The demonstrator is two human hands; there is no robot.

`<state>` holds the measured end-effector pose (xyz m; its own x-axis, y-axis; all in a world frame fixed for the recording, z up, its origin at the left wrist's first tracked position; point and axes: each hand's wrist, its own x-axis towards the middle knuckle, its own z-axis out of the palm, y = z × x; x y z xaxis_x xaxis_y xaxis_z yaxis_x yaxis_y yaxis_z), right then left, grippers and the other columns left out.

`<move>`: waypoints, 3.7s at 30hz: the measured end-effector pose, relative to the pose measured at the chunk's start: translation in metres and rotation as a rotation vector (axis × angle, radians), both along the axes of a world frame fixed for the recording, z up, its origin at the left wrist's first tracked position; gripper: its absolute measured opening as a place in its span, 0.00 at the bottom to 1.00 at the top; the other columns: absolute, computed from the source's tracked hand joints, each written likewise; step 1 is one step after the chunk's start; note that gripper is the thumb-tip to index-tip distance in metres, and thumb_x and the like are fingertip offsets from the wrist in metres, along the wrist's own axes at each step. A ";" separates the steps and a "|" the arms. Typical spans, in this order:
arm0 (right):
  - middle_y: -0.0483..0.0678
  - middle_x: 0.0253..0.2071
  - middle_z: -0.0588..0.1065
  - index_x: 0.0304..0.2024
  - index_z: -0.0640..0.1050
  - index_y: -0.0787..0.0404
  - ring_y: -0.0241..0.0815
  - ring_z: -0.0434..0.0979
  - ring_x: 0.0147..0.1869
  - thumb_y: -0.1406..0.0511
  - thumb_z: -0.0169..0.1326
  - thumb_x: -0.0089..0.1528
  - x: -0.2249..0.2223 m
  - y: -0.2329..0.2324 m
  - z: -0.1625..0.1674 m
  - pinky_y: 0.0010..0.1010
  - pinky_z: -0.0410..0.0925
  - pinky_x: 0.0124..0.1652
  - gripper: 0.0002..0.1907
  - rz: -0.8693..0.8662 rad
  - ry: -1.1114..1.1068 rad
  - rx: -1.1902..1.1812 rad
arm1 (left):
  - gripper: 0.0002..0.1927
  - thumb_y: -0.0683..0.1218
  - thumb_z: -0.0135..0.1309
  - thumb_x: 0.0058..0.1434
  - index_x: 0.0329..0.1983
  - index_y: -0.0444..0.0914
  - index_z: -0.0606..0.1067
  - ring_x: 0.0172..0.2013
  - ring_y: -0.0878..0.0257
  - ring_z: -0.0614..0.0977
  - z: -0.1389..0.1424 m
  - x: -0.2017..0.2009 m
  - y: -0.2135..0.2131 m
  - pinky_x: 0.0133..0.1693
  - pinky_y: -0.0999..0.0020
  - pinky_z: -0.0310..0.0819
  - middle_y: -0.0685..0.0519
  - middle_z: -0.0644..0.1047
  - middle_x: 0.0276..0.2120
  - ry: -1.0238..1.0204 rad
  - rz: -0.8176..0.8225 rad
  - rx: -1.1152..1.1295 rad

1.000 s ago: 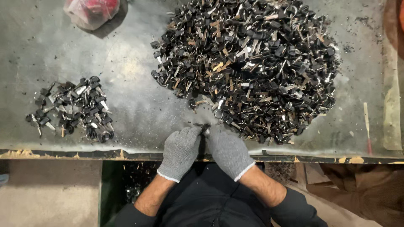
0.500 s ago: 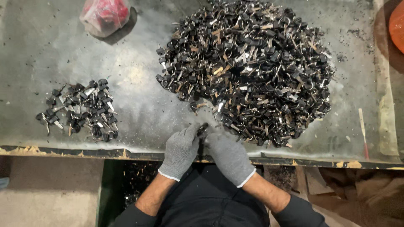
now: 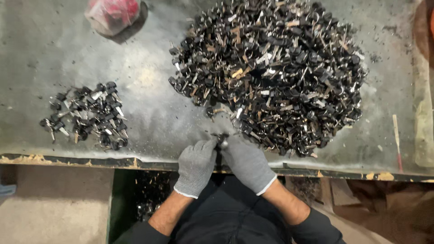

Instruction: The person, wearing gray work gloves, picks individual keys one at a time from a large pile of keys on a workbench and places selected keys onto a smaller growing pile to the left, continuing this sorting motion throughout the clip.

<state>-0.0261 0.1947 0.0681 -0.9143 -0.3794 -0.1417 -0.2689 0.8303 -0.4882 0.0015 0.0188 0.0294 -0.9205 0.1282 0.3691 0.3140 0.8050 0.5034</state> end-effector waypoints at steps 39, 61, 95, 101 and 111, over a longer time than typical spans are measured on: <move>0.57 0.25 0.78 0.46 0.69 0.67 0.55 0.82 0.30 0.59 0.49 0.69 -0.010 0.000 -0.009 0.45 0.74 0.27 0.16 -0.060 -0.071 0.091 | 0.16 0.47 0.61 0.58 0.48 0.38 0.78 0.39 0.53 0.79 0.027 0.004 0.002 0.39 0.54 0.71 0.48 0.78 0.38 -0.113 0.068 -0.035; 0.60 0.45 0.77 0.58 0.68 0.64 0.58 0.80 0.49 0.59 0.58 0.63 0.013 0.002 -0.001 0.45 0.74 0.44 0.25 -0.020 -0.060 0.019 | 0.15 0.49 0.65 0.52 0.40 0.39 0.78 0.33 0.49 0.83 0.001 -0.025 -0.003 0.36 0.53 0.74 0.49 0.79 0.29 -0.402 0.025 0.168; 0.52 0.33 0.77 0.38 0.74 0.62 0.47 0.83 0.32 0.63 0.53 0.65 0.001 -0.012 -0.015 0.36 0.73 0.24 0.08 0.088 0.333 0.373 | 0.09 0.43 0.57 0.55 0.38 0.37 0.80 0.37 0.41 0.81 0.001 -0.040 -0.010 0.39 0.44 0.74 0.41 0.80 0.33 -0.389 -0.165 0.014; 0.63 0.39 0.78 0.46 0.71 0.68 0.56 0.84 0.39 0.63 0.49 0.68 -0.006 -0.010 -0.019 0.41 0.76 0.34 0.13 0.073 -0.078 0.270 | 0.06 0.41 0.55 0.58 0.38 0.38 0.79 0.36 0.45 0.82 0.000 -0.027 -0.006 0.38 0.49 0.75 0.45 0.79 0.33 -0.272 -0.162 0.106; 0.59 0.31 0.78 0.66 0.59 0.59 0.57 0.83 0.34 0.61 0.51 0.65 -0.009 0.009 -0.001 0.47 0.75 0.34 0.30 0.000 -0.228 0.051 | 0.10 0.42 0.58 0.56 0.41 0.36 0.78 0.34 0.48 0.82 -0.007 -0.019 -0.006 0.36 0.53 0.76 0.46 0.79 0.32 -0.172 -0.131 0.070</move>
<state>-0.0352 0.2035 0.0675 -0.8562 -0.3666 -0.3641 -0.1565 0.8556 -0.4934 -0.0171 0.0132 0.0227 -0.9478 0.2301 0.2207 0.3183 0.7245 0.6114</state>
